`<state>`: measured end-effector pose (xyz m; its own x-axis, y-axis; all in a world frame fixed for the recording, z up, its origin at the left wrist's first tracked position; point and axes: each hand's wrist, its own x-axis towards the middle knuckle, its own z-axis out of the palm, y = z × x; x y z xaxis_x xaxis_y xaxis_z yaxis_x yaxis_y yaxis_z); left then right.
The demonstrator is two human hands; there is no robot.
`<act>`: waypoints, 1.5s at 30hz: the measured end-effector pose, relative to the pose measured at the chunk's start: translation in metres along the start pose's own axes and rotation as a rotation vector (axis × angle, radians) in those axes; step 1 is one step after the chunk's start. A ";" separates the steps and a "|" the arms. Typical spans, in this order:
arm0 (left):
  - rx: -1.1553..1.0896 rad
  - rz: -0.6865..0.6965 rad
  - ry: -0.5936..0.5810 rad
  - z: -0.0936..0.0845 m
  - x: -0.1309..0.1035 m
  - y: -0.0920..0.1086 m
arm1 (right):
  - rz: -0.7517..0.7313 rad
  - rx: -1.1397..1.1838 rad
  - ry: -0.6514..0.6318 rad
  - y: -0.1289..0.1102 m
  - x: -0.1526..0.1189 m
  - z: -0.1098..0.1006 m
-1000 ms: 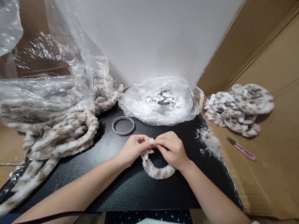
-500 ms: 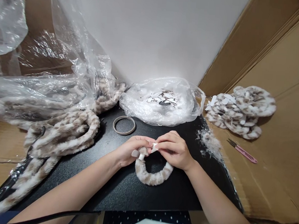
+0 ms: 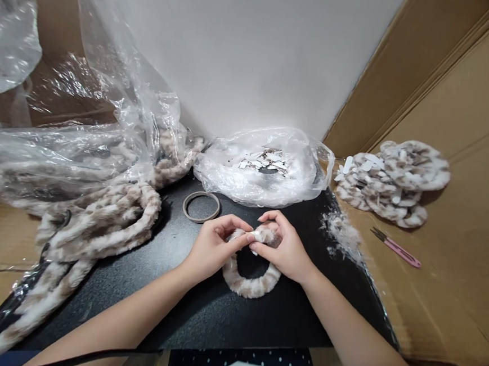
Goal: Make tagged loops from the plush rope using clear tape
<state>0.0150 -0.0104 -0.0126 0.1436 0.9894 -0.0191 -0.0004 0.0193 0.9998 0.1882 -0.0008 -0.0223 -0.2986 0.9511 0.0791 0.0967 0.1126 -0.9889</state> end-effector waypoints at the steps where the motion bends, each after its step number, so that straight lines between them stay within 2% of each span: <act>1: 0.004 0.001 -0.011 0.000 0.000 0.000 | 0.021 -0.008 -0.002 0.000 0.001 0.000; 6: 0.007 0.066 -0.147 -0.009 0.005 0.000 | -0.013 -0.068 0.023 0.001 0.003 -0.003; 8: 0.051 0.046 -0.180 -0.014 0.008 0.001 | -0.040 -0.093 0.034 0.002 0.003 -0.003; 13: 0.129 -0.059 -0.149 -0.018 0.007 0.005 | -0.085 -0.156 0.052 0.003 0.003 -0.004; 16: 0.061 -0.117 -0.190 -0.017 0.006 0.005 | -0.198 -0.276 0.053 0.004 0.003 -0.005; 21: -0.041 -0.240 -0.230 -0.015 0.009 0.005 | -0.558 -0.405 0.066 0.011 0.005 -0.005; 24: -0.036 -0.299 -0.216 -0.016 0.011 0.004 | -0.699 -0.483 0.043 0.015 0.007 -0.006; 29: -0.060 -0.390 -0.229 -0.019 0.013 -0.002 | -0.835 -0.634 -0.009 0.013 0.009 -0.007; 39: -0.390 -0.662 -0.140 -0.011 0.013 0.001 | -1.014 -0.918 0.131 0.009 0.004 -0.003; 45: -0.470 -0.717 -0.151 -0.010 0.012 0.001 | -1.109 -0.952 0.185 0.011 0.006 -0.002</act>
<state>0.0072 0.0030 -0.0118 0.3955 0.6870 -0.6096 -0.2636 0.7207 0.6412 0.1892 0.0062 -0.0321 -0.5191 0.2681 0.8115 0.5004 0.8651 0.0343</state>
